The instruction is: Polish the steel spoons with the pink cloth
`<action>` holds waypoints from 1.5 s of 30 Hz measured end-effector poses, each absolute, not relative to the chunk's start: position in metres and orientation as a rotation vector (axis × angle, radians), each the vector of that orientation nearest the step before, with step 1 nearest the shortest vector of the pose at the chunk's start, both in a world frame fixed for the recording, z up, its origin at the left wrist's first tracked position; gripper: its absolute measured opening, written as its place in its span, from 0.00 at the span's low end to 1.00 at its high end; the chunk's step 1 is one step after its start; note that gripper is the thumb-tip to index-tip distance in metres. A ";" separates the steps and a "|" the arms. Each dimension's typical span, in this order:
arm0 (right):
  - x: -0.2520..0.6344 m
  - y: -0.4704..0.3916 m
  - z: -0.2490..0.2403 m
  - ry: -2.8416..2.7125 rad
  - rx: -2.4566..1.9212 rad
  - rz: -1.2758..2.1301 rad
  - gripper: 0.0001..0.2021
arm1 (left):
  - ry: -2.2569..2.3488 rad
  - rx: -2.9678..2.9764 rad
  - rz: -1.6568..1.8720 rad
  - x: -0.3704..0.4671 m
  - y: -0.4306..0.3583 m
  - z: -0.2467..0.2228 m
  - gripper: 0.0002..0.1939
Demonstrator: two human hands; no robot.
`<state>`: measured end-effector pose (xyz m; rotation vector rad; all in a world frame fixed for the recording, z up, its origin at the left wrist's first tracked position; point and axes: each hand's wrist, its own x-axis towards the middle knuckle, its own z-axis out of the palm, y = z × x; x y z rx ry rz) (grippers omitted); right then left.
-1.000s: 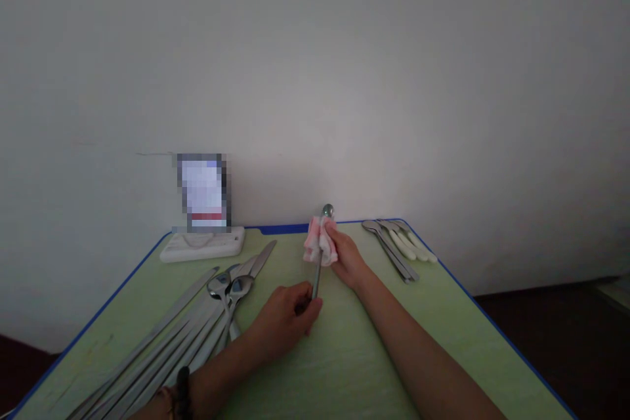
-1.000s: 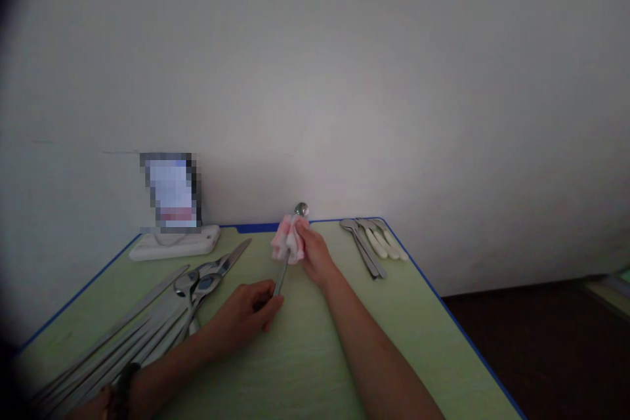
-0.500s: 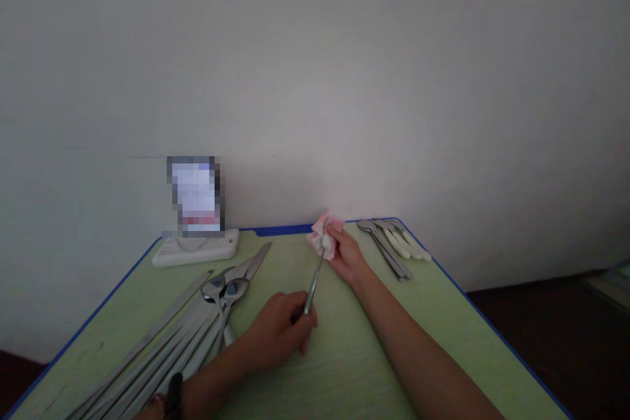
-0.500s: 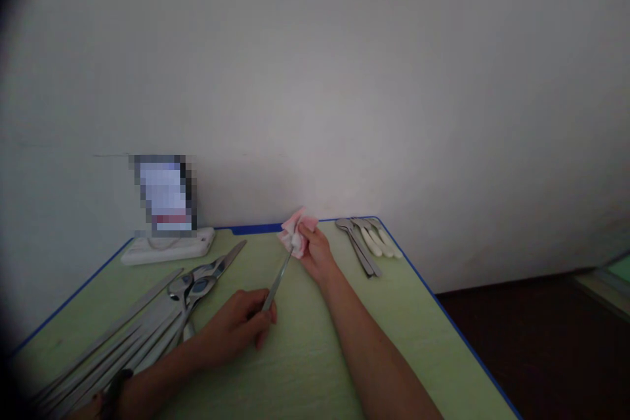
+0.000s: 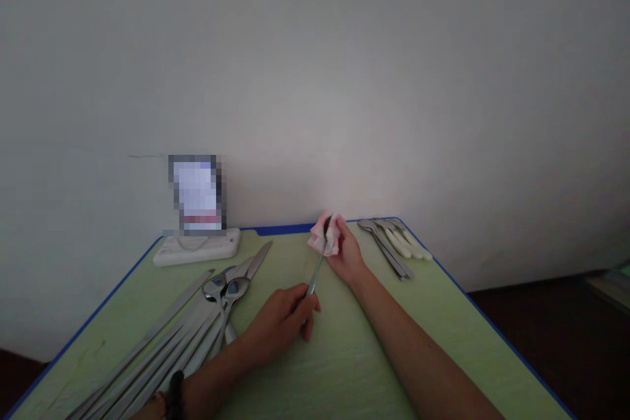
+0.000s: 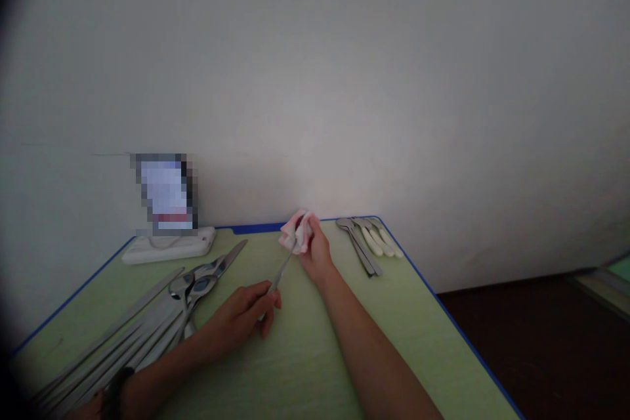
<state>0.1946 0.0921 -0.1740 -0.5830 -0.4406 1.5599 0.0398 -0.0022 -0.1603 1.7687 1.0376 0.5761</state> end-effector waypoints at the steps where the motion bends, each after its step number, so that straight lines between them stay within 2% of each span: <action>1: 0.196 0.092 -0.173 -0.431 -0.547 1.567 0.09 | 1.038 1.758 0.581 0.040 -0.002 -0.160 0.15; 5: 0.198 0.093 -0.174 -0.456 -0.521 1.590 0.12 | 1.034 1.684 0.603 0.040 -0.001 -0.161 0.16; 11: 0.194 0.095 -0.183 -0.586 -0.691 1.580 0.07 | 1.001 1.675 0.614 0.039 -0.003 -0.162 0.16; 15: 0.196 0.094 -0.184 -0.646 -0.690 1.549 0.08 | 0.963 1.679 0.630 0.037 -0.003 -0.166 0.15; 24: 0.196 0.090 -0.178 -0.706 -0.706 1.542 0.10 | 1.000 1.601 0.759 0.038 -0.003 -0.173 0.25; 28: 0.196 0.087 -0.178 -0.730 -0.702 1.612 0.12 | 1.050 1.673 0.815 0.038 -0.001 -0.178 0.25; 37: 0.193 0.086 -0.176 -0.774 -0.646 1.610 0.10 | 1.129 1.752 0.722 0.037 -0.001 -0.168 0.28; 45: 0.194 0.088 -0.172 -0.697 -0.667 1.663 0.14 | 1.073 1.786 0.636 0.041 -0.001 -0.161 0.29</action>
